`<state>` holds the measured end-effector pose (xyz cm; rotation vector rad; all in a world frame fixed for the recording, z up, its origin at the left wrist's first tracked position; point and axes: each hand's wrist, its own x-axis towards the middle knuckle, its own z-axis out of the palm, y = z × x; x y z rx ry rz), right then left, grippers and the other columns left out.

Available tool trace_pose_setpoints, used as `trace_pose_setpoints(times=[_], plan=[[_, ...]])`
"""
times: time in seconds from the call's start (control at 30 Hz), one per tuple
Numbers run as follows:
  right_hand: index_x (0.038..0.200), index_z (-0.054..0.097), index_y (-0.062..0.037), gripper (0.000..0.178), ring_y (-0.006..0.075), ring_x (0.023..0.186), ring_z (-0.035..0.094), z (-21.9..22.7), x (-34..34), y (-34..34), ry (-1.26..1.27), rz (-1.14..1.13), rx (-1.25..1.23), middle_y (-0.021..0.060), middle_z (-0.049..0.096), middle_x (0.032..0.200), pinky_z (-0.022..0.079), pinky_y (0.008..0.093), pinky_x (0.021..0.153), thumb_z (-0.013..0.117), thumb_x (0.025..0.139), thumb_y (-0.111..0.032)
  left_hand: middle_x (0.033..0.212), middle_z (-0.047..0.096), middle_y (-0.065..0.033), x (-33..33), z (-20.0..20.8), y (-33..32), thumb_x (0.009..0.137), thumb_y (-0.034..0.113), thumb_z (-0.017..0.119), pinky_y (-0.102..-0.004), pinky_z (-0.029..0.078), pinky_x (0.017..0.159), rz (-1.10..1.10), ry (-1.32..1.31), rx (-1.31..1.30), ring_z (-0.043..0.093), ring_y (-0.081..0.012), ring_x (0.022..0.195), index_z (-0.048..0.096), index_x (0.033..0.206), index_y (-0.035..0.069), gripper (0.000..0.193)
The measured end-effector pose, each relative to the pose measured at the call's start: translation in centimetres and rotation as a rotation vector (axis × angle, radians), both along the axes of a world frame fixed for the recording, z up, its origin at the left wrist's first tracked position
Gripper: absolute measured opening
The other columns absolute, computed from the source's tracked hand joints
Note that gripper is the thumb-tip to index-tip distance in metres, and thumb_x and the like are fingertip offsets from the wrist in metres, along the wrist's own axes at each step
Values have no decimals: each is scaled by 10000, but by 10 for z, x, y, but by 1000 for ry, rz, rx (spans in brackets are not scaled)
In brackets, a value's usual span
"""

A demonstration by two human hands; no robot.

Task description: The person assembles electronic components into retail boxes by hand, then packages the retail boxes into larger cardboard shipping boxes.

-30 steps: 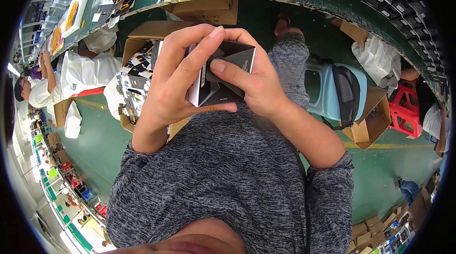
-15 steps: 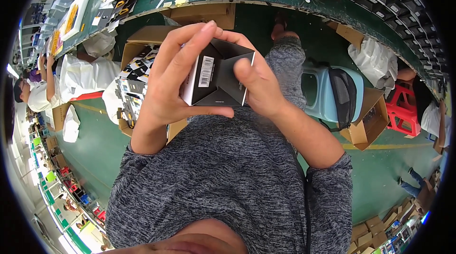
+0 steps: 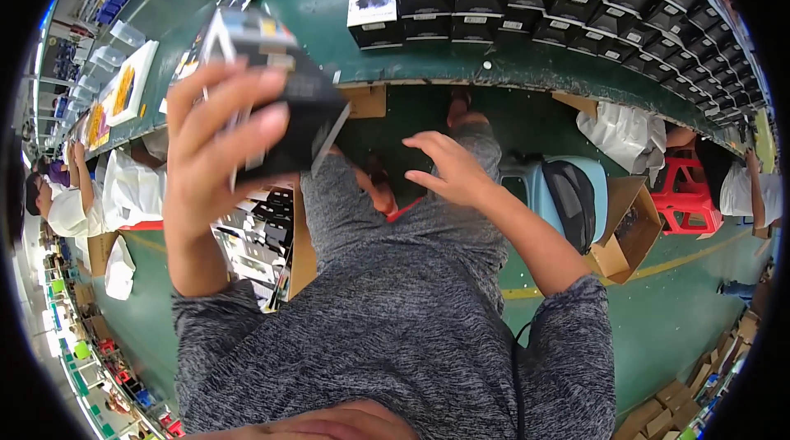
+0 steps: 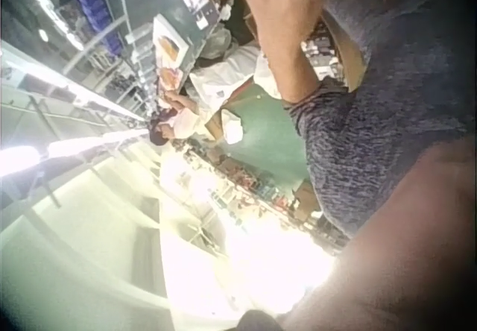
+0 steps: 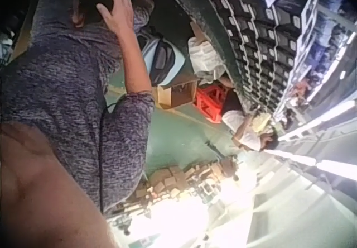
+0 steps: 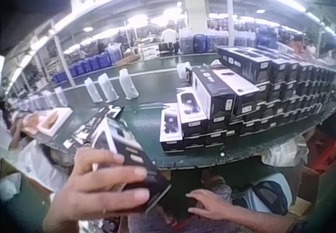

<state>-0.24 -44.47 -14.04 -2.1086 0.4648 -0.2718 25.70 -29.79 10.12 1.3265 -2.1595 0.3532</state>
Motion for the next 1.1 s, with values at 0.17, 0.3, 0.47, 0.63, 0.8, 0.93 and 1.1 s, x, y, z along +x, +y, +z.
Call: trace_pose_setpoints(times=[0.17,0.3,0.47,0.63,0.8,0.93,1.1], plan=[[1262,641,-124,458,305,1292,527,-114,-25,-23,288,-51,-433,123,588,1345,381,507,1083,716,876,-361,1446,583,-22,59,8,-120,633,34,796,-433,430,1098,-33,-438,55,499,-281,1369,592,1416,168,821],[949,741,-143,168,258,1263,557,-135,-20,-24,170,-237,-500,54,711,1118,348,483,1089,697,828,-251,1430,576,-30,77,-17,-176,696,-24,733,-412,426,1137,-205,-598,193,497,-266,1370,536,1463,168,815],[921,729,-136,126,242,1206,604,-142,-39,-42,147,-280,-437,54,735,1060,370,477,1064,671,820,-185,1596,388,-98,86,-43,-181,755,126,833,-423,391,1173,-177,144,335,400,-308,1460,496,1506,181,825],[891,711,-128,92,237,1191,608,-144,-37,-46,108,-276,-406,61,738,1028,382,475,1053,672,811,-155,1671,269,-126,94,-74,-191,745,117,873,-434,373,1175,69,175,349,367,-319,1485,435,1560,206,930],[879,707,-129,82,237,1183,611,-146,-34,-48,103,-275,-389,56,739,1014,383,479,1050,673,805,-144,1641,337,-140,72,-87,-185,772,131,862,-407,383,1159,136,319,395,410,-343,1463,469,1528,183,855],[869,706,-128,81,238,1176,615,-141,-25,-48,77,-237,-383,49,740,1007,384,482,1044,666,800,-138,1617,341,-195,74,-91,-183,767,198,875,-424,378,1168,122,301,286,389,-371,1464,467,1495,161,835],[859,710,-135,76,251,1172,619,-147,-35,-47,108,-248,-444,50,735,989,386,468,1046,653,809,-141,1656,184,-220,71,-108,-187,656,247,955,-450,324,1211,47,406,275,249,-390,1523,398,1548,182,1053]])
